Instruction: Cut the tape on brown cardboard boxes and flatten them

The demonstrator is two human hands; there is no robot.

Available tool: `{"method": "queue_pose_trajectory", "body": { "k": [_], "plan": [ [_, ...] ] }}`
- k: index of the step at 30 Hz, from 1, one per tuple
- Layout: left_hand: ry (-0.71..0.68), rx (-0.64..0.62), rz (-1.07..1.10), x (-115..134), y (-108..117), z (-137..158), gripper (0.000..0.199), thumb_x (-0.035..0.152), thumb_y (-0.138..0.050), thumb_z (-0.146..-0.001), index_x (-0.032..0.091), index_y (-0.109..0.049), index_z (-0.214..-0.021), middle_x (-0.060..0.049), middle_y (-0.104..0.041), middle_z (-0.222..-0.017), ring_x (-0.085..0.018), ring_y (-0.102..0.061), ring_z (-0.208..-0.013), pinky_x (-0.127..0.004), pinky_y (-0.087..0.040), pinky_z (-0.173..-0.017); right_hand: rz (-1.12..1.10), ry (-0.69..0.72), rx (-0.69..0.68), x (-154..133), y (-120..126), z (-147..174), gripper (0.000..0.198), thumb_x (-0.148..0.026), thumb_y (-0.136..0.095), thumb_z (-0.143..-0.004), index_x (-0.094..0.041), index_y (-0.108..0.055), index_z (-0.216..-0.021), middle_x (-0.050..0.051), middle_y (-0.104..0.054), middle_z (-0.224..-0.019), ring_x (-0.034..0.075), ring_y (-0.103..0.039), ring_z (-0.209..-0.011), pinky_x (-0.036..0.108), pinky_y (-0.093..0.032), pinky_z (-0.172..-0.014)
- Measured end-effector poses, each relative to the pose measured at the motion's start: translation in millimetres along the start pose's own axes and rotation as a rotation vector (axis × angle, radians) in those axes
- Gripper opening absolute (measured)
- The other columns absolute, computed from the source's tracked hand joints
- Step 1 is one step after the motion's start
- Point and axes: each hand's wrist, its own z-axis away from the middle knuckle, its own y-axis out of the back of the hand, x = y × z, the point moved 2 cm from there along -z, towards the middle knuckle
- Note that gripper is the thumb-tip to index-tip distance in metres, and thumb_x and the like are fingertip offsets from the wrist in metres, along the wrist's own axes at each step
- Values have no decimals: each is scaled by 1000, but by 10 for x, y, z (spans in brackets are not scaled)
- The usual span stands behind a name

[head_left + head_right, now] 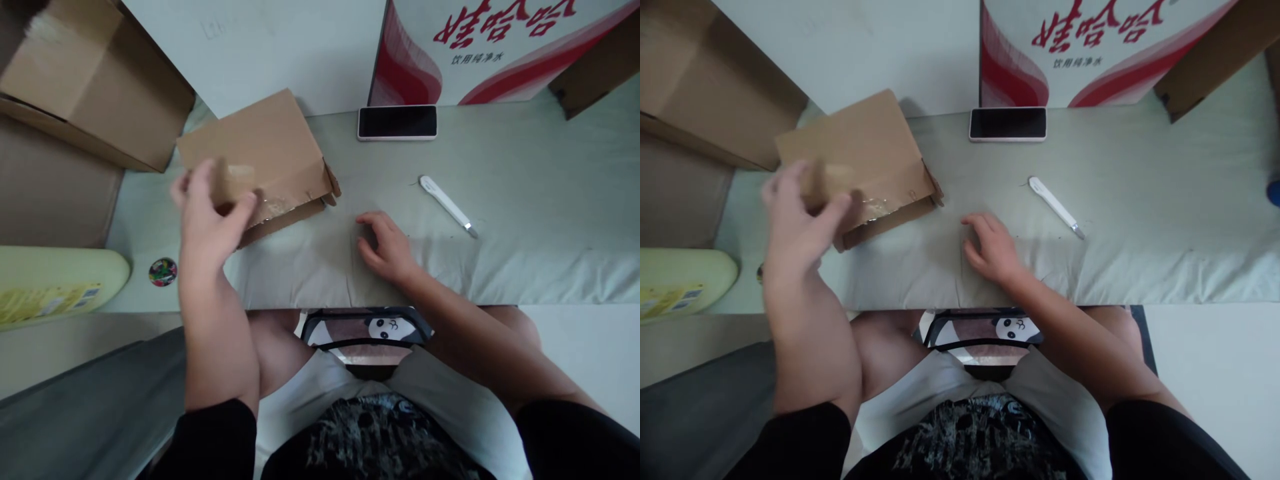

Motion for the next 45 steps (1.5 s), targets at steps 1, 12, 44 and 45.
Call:
{"method": "queue_pose_trajectory", "body": {
  "k": [1, 12, 44, 45],
  "plan": [
    [-2, -106, -45, 26, -31, 27, 85, 23, -86, -77, 22, -52, -155, -17, -25, -178, -40, -26, -167, -57, -28, -138, 0, -5, 2, 3, -2, -6, 35, -24, -56, -91, -26, -59, -125, 12, -70, -121, 29, -68, -113, 48, -58, -98],
    [-95, -152, -232, 229, -295, 86, 92, 15, -83, -70, 34, -53, -155, -8, -30, -179, -44, -14, -171, -69, -30, -136, -8, 1, 28, -9, 4, -10, 36, -22, -57, -89, -25, -59, -124, 12, -71, -120, 30, -68, -111, 48, -59, -96],
    [-594, 92, 717, 744, -48, 492, 12, 37, -68, -105, 42, -79, -108, 3, -82, -107, -20, -79, -109, -42, -63, -104, -118, -129, 409, 378, 539, -251, 48, -65, -50, -103, -27, -60, -130, 12, -69, -121, 34, -68, -119, 63, -56, -108],
    [-619, 51, 695, 722, -66, 466, 15, 42, -66, -106, 44, -79, -113, 3, -82, -113, -20, -77, -117, -44, -61, -111, -131, -145, 417, 405, 526, -263, 47, -63, -48, -105, -27, -61, -131, 13, -69, -123, 34, -68, -123, 63, -55, -109]
  ]
}}
